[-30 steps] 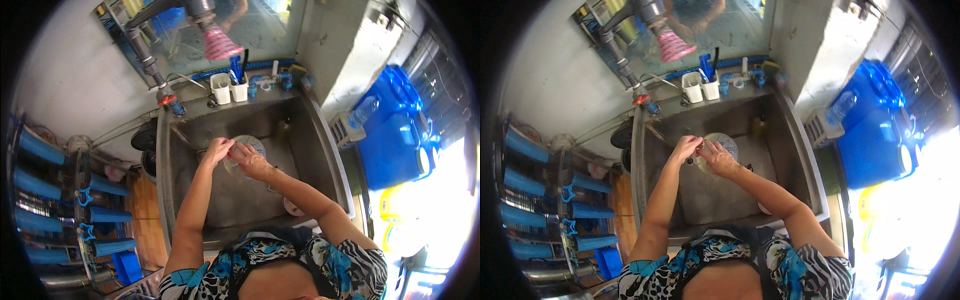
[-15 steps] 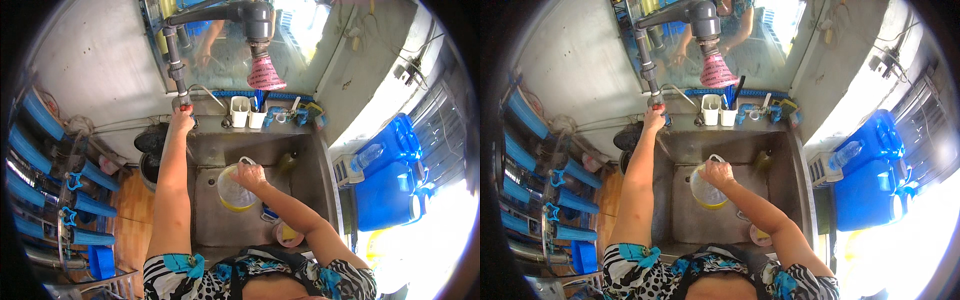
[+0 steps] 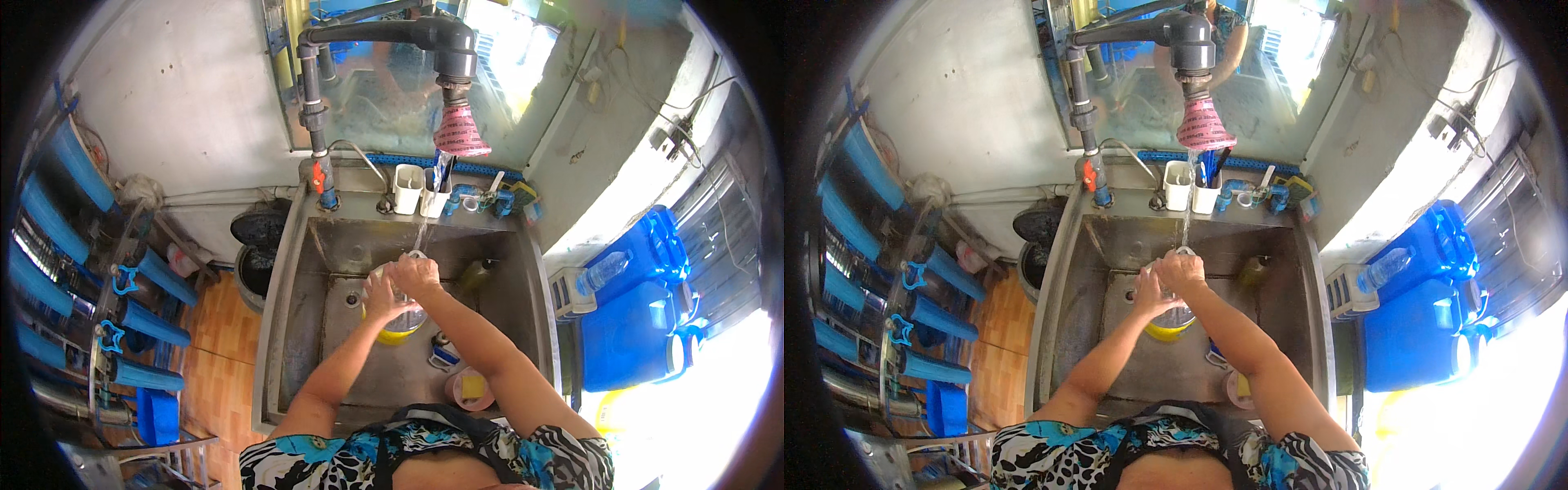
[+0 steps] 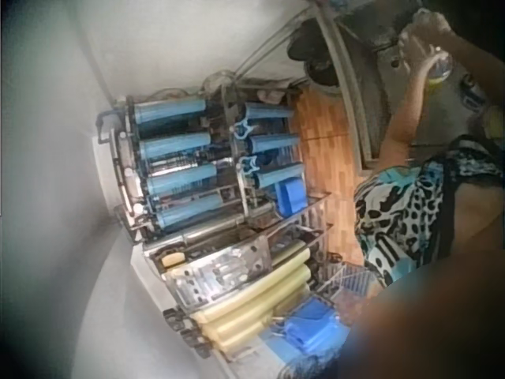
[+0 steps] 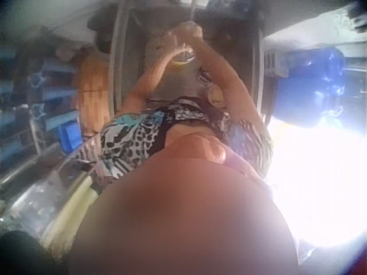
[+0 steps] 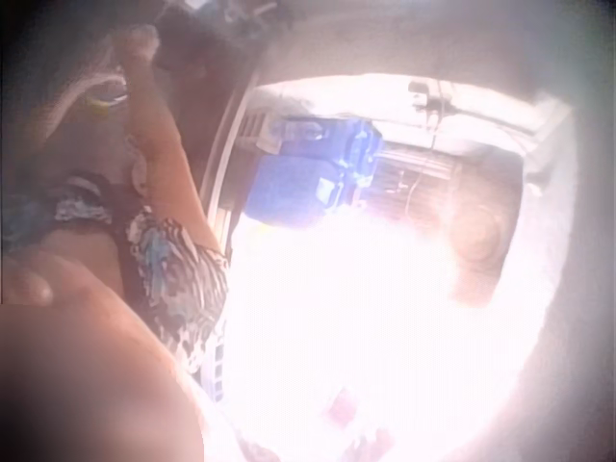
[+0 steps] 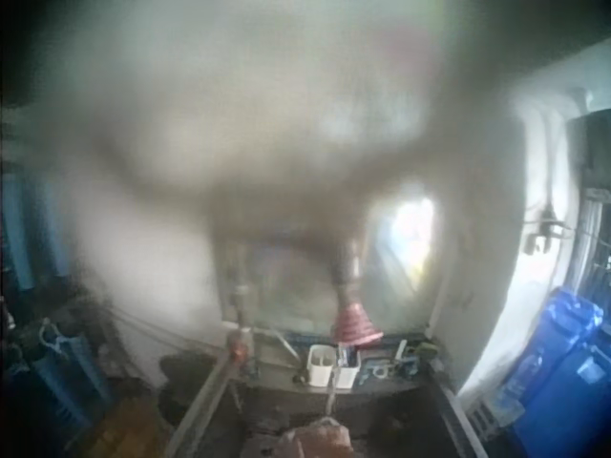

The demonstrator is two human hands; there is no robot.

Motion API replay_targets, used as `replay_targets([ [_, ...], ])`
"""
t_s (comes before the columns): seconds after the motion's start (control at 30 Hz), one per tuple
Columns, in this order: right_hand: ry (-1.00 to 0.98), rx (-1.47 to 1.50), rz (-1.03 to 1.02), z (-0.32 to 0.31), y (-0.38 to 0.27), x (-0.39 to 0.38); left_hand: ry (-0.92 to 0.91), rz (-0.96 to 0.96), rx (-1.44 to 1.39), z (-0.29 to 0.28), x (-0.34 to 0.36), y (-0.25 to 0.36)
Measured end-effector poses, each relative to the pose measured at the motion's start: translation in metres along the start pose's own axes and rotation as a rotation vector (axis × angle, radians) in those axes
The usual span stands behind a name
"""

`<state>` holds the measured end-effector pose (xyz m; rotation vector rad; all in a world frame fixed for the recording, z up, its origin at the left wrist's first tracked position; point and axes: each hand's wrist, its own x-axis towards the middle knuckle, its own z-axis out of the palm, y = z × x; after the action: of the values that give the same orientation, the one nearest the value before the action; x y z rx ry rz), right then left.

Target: The person fills several large plastic bottles with water from a sink faucet, then places them on a nearby counter. The person also wipes the counter with a cloth.

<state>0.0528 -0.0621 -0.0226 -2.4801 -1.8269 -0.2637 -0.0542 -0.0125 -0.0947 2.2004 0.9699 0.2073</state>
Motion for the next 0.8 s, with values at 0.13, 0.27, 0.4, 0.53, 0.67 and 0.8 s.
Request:
replay_targets([
  [0.13, -0.032, 0.067, 0.07, 0.0, 0.016, -0.006, 0.321, -0.027, 0.08, 0.032, -0.004, 0.021],
  [0.27, 0.008, 0.163, 0.276, 0.01, 0.042, 0.003, 0.221, 0.014, 0.119, 0.028, 0.023, 0.033],
  [0.4, 0.036, 0.172, 0.205, 0.021, 0.059, 0.009, 0.131, 0.04, 0.109, 0.022, 0.042, 0.035],
  [0.53, 0.172, 0.252, -0.05, 0.024, 0.056, 0.016, 0.036, 0.097, 0.093, 0.001, 0.057, 0.01],
  [0.67, 0.011, 0.348, -0.257, 0.019, 0.045, 0.029, -0.049, 0.107, 0.08, -0.014, 0.069, -0.028],
  [0.8, -0.108, 0.382, -0.631, 0.003, 0.039, 0.041, -0.043, 0.19, -0.018, -0.011, 0.071, -0.065],
])
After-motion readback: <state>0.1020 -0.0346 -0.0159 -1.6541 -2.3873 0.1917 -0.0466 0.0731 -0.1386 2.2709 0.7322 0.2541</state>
